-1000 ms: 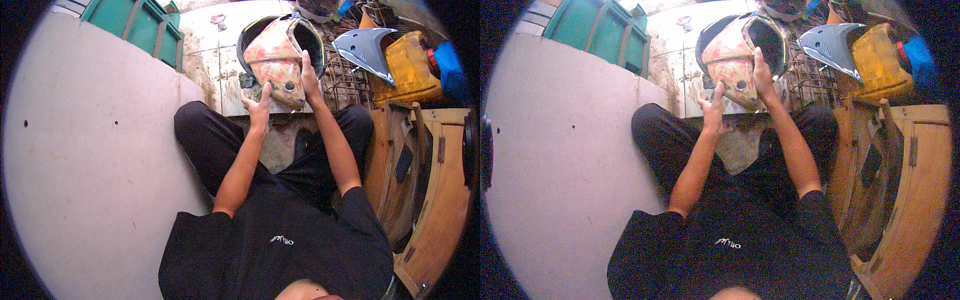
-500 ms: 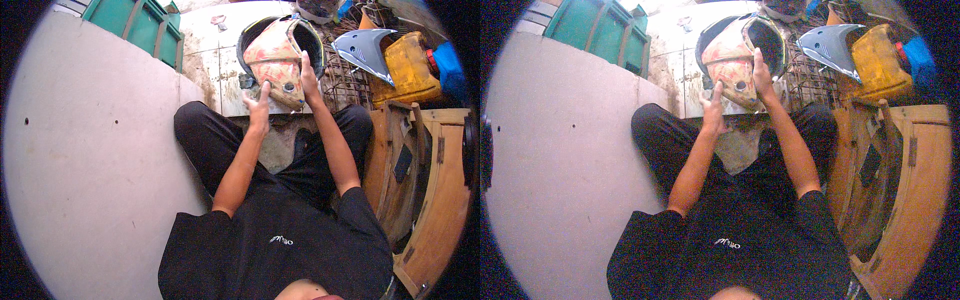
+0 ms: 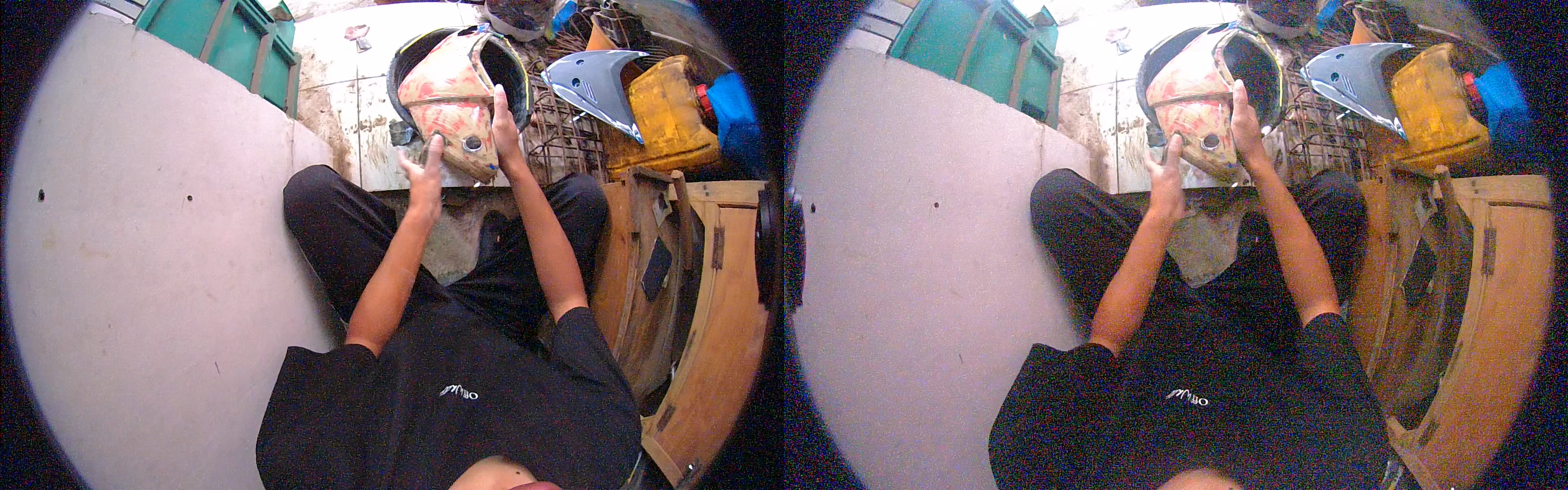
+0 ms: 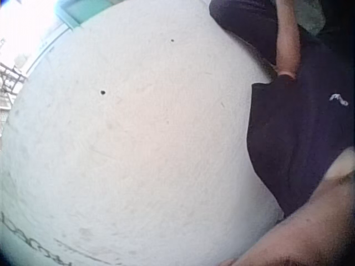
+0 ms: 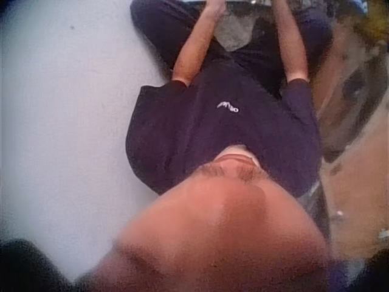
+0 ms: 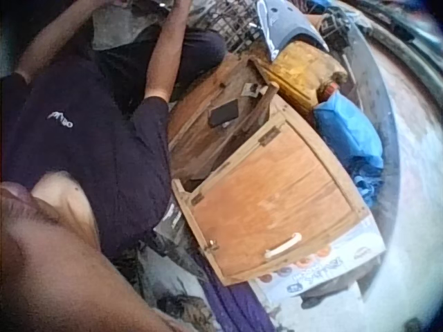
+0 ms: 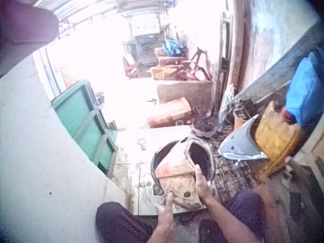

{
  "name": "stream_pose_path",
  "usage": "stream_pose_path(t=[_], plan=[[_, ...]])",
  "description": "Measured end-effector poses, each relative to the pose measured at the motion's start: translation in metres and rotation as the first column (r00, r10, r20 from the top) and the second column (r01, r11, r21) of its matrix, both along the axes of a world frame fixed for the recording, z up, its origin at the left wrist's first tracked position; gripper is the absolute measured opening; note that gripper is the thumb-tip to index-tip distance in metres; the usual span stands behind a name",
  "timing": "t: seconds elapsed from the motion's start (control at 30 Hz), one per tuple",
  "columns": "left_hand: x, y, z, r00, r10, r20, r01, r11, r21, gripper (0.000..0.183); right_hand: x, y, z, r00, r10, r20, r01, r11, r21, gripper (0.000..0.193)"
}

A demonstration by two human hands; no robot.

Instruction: The person sands a motorcycle fuel tank by hand using a piece of sandpaper, rubbing the surface repeatedly to smooth the paint.

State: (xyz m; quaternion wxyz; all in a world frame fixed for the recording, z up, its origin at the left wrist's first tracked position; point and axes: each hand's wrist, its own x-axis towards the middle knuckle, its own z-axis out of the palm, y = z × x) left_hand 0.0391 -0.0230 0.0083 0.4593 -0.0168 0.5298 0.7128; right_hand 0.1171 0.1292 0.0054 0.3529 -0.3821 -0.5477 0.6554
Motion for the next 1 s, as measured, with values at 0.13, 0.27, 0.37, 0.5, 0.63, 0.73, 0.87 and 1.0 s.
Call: stream_pose_path(t=[0.13, 0.27, 0.37, 0.5, 0.63, 0.73, 0.87, 1.0], plan=[[0.021, -0.006, -0.015, 0.893, -0.190, -0.408, 0.146, 0.980, -0.136, 0.123, -0.002, 0.015, -0.020, 0.997, -0.053, 0.051, 0.050, 0.996, 0.075, 0.070], [0.006, -0.003, -0.025, 0.995, -0.059, -0.077, 0.049, 0.992, -0.120, 0.124, -0.003, 0.002, -0.008, 1.000, -0.027, 0.001, 0.027, 1.000, -0.006, 0.072], [0.017, -0.003, -0.031, 0.896, -0.203, -0.396, 0.209, 0.978, -0.029, 0.118, -0.005, 0.001, 0.004, 1.000, -0.019, -0.023, 0.019, 1.000, -0.020, 0.073], [0.004, -0.007, -0.025, 0.990, -0.100, -0.103, 0.096, 0.995, -0.035, 0.121, -0.007, -0.014, 0.030, 1.000, -0.002, -0.022, 0.000, 0.999, -0.053, 0.072], [0.018, -0.011, -0.017, 0.947, -0.217, -0.235, 0.205, 0.976, -0.073, 0.128, -0.004, -0.011, 0.024, 0.999, -0.052, -0.002, 0.053, 0.998, 0.047, 0.071], [0.021, -0.009, -0.005, 0.965, -0.174, -0.194, 0.182, 0.983, 0.021, 0.127, -0.004, -0.009, 0.017, 0.999, -0.034, 0.024, 0.034, 0.999, -0.010, 0.071], [0.012, -0.007, -0.018, 0.885, -0.088, -0.458, 0.073, 0.996, -0.052, 0.117, -0.003, -0.002, 0.010, 0.998, -0.060, 0.030, 0.058, 0.996, 0.064, 0.070], [0.011, -0.012, -0.026, 0.946, -0.079, -0.314, 0.028, 0.986, -0.165, 0.104, -0.006, -0.015, 0.030, 0.999, -0.025, 0.047, 0.023, 0.999, 0.050, 0.070]])
